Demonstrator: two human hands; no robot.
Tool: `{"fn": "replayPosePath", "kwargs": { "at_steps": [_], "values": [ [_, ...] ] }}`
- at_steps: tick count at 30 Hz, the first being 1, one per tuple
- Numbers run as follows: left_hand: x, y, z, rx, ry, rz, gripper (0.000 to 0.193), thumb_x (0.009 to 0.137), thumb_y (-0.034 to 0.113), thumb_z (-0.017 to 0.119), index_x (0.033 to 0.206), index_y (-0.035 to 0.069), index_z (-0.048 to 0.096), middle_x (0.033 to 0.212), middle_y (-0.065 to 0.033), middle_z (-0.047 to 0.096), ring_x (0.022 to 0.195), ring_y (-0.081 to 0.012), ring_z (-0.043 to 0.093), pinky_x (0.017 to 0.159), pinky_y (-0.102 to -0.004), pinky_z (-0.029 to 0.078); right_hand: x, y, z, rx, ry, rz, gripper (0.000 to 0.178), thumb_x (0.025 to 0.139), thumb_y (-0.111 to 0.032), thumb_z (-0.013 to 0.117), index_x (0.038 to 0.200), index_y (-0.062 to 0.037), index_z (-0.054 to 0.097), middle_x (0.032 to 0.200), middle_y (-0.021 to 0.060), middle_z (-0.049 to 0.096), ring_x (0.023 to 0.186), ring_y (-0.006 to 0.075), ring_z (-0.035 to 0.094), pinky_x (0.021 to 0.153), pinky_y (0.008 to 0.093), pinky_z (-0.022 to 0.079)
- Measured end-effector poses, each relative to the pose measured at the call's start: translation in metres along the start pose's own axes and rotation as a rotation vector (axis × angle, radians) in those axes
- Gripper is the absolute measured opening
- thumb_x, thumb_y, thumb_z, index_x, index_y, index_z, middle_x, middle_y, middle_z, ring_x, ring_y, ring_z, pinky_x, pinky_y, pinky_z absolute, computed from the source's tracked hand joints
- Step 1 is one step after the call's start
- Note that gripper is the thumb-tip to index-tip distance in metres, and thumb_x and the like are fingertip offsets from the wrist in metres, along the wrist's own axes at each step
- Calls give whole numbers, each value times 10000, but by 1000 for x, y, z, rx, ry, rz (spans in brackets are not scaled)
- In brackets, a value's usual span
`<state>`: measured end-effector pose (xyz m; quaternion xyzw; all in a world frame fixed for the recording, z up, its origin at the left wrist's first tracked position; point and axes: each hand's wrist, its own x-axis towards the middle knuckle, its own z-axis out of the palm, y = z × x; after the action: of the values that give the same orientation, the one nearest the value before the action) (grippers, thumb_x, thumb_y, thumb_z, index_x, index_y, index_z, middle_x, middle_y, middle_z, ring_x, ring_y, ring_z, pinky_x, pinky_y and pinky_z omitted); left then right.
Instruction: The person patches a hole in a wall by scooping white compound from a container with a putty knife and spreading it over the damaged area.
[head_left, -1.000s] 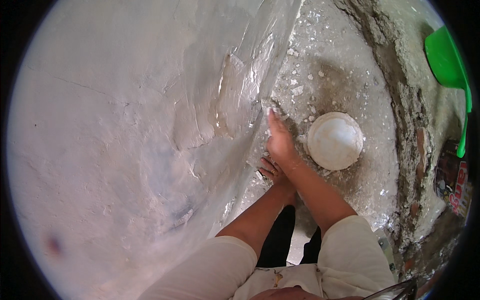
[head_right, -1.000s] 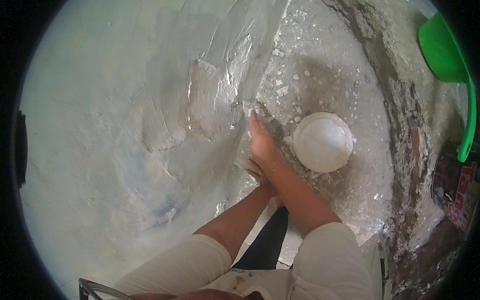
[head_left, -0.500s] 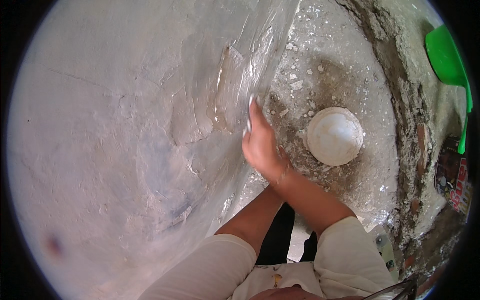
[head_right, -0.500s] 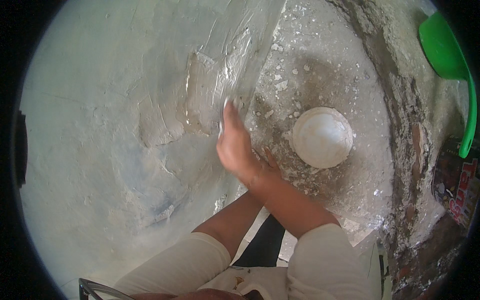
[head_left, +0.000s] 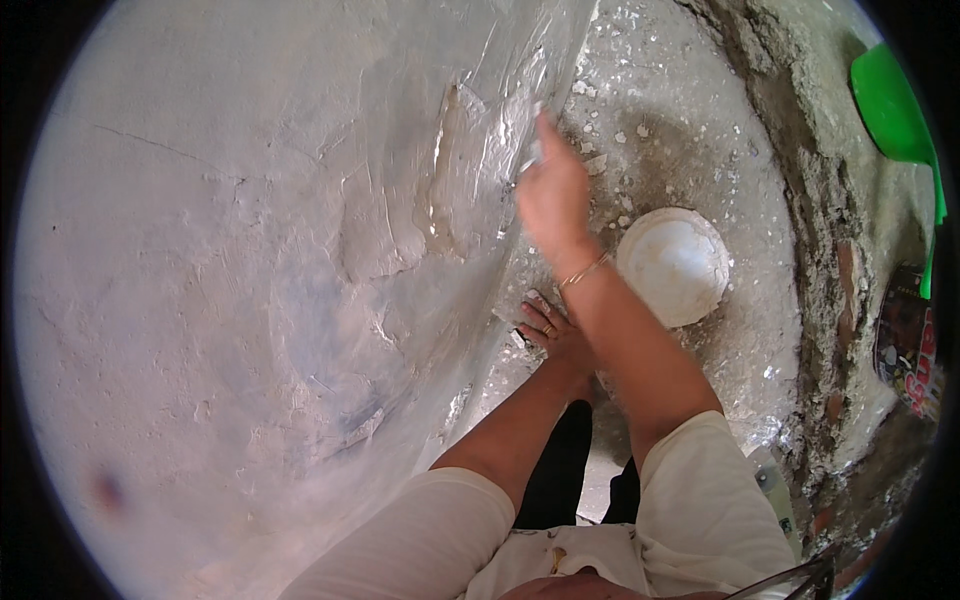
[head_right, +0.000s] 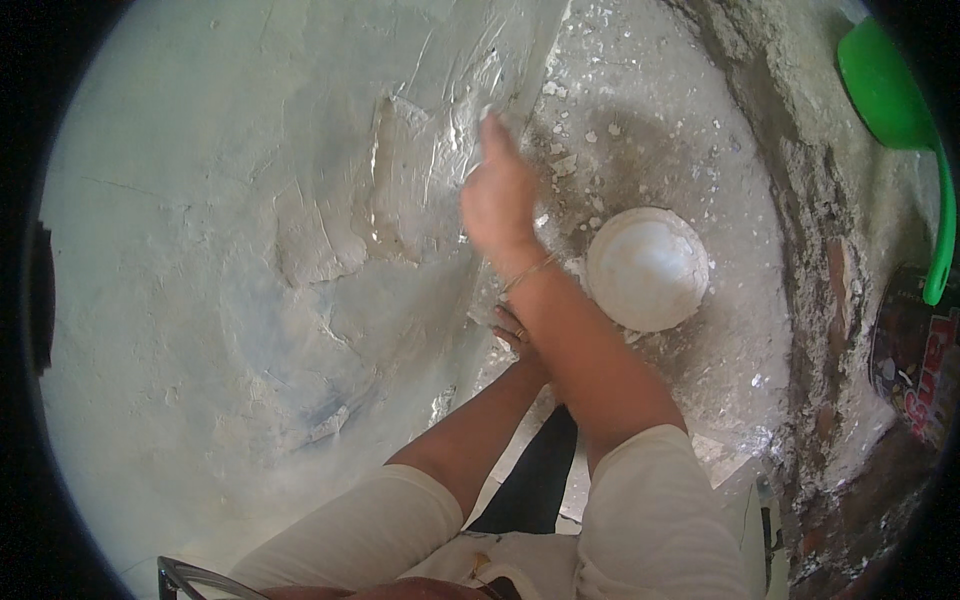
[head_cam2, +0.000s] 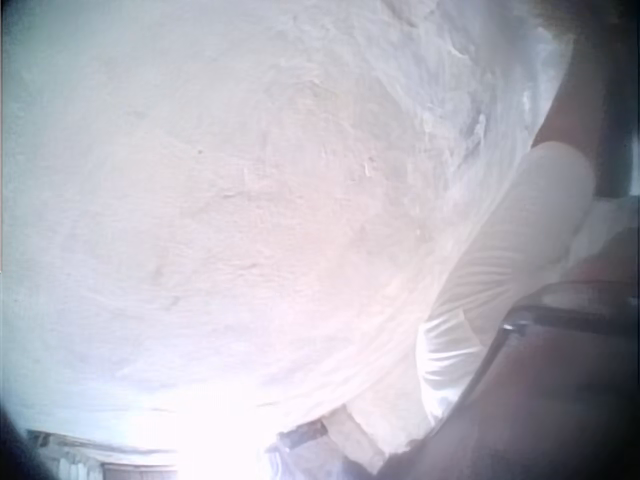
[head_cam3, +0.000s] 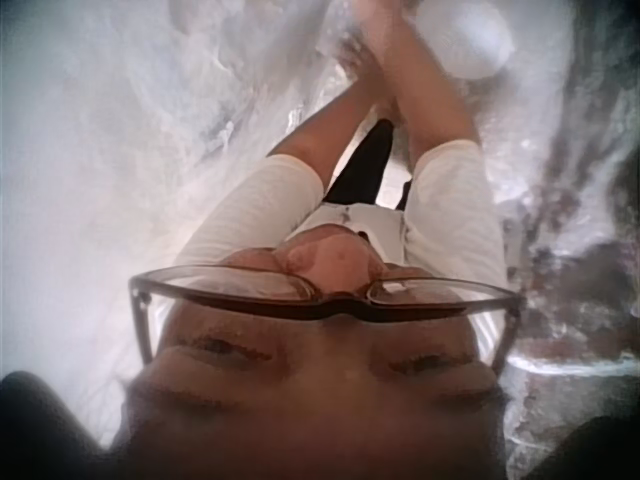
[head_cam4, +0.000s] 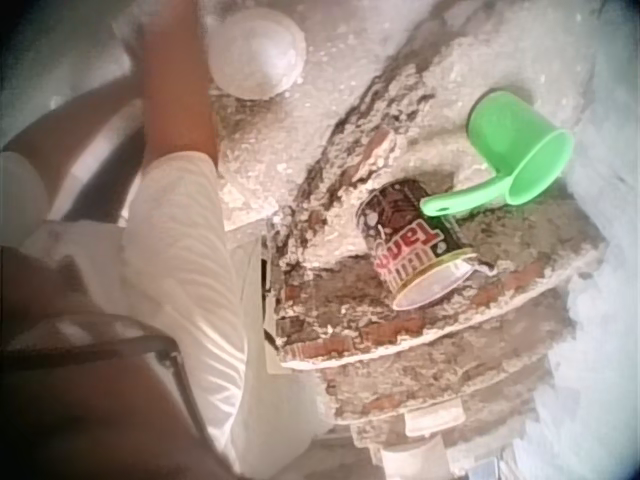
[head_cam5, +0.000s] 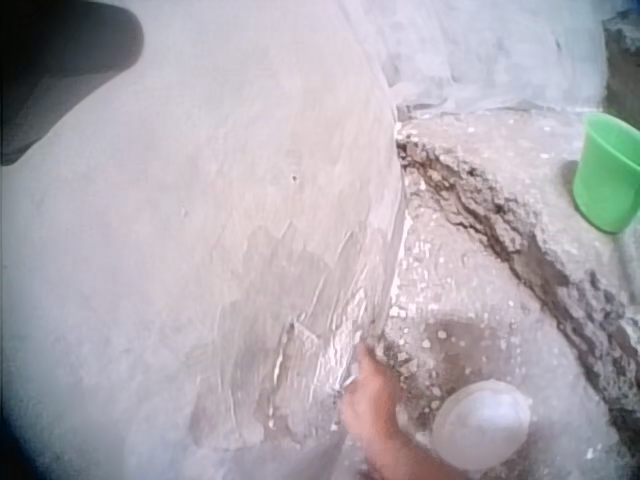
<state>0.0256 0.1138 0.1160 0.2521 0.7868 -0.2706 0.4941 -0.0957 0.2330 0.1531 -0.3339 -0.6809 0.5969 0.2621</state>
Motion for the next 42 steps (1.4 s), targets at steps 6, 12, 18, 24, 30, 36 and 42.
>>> {"fn": "replayPosePath", "kwargs": {
  "at_steps": [6,12,18,24,30,36,42],
  "values": [
    [32,-3,65,209,624,-384,1414,530,590,801,1484,-78,-1,1471,-452,-11,1346,-639,-87,1037,-731,-28,-130,-67,10,16,-314,-115,663,801,85,460,1436,91,268,1405,336,378,1292,467,402,1125,439,295],
    [11,-13,29,-197,121,-138,1422,518,507,841,1486,-60,-32,1457,-468,33,1350,-640,-40,1043,-736,-11,-99,-77,-64,74,-576,218,623,828,24,497,1412,110,299,1400,328,395,1291,427,434,1104,454,328],
    [35,-8,64,-152,301,-159,1433,515,486,857,1485,-54,-49,1455,-470,25,1349,-641,-39,1047,-737,9,-45,-77,-15,234,-53,-217,612,834,105,431,1434,63,322,1393,245,464,1263,264,497,973,299,431],
    [49,-1,90,16,607,-291,1445,512,464,872,1485,-48,-66,1454,-471,16,1348,-641,-38,1052,-737,29,-83,-100,20,86,-192,-372,790,768,139,467,1490,51,159,1501,303,255,1370,402,349,1105,403,322],
    [36,-2,74,-138,527,-130,1456,521,487,869,1481,-44,-89,1456,-465,0,1344,-640,-54,1042,-743,30,-110,-64,-38,-199,-660,-132,711,796,67,498,1446,95,212,1460,341,277,1338,497,315,1106,496,314],
    [36,-4,62,-202,370,-86,1476,522,508,863,1472,-39,-126,1460,-455,-36,1334,-637,-99,1016,-758,-2,-62,-50,-40,91,-136,-248,653,758,143,420,1404,44,396,1395,242,470,1308,345,462,1076,372,373],
    [31,-3,47,-243,229,-76,1497,523,529,857,1463,-35,-162,1464,-445,-72,1325,-634,-143,991,-774,-33,-10,-50,-3,91,82,-321,622,783,129,432,1399,74,375,1405,262,448,1325,348,436,1102,374,350]
  ]
}}
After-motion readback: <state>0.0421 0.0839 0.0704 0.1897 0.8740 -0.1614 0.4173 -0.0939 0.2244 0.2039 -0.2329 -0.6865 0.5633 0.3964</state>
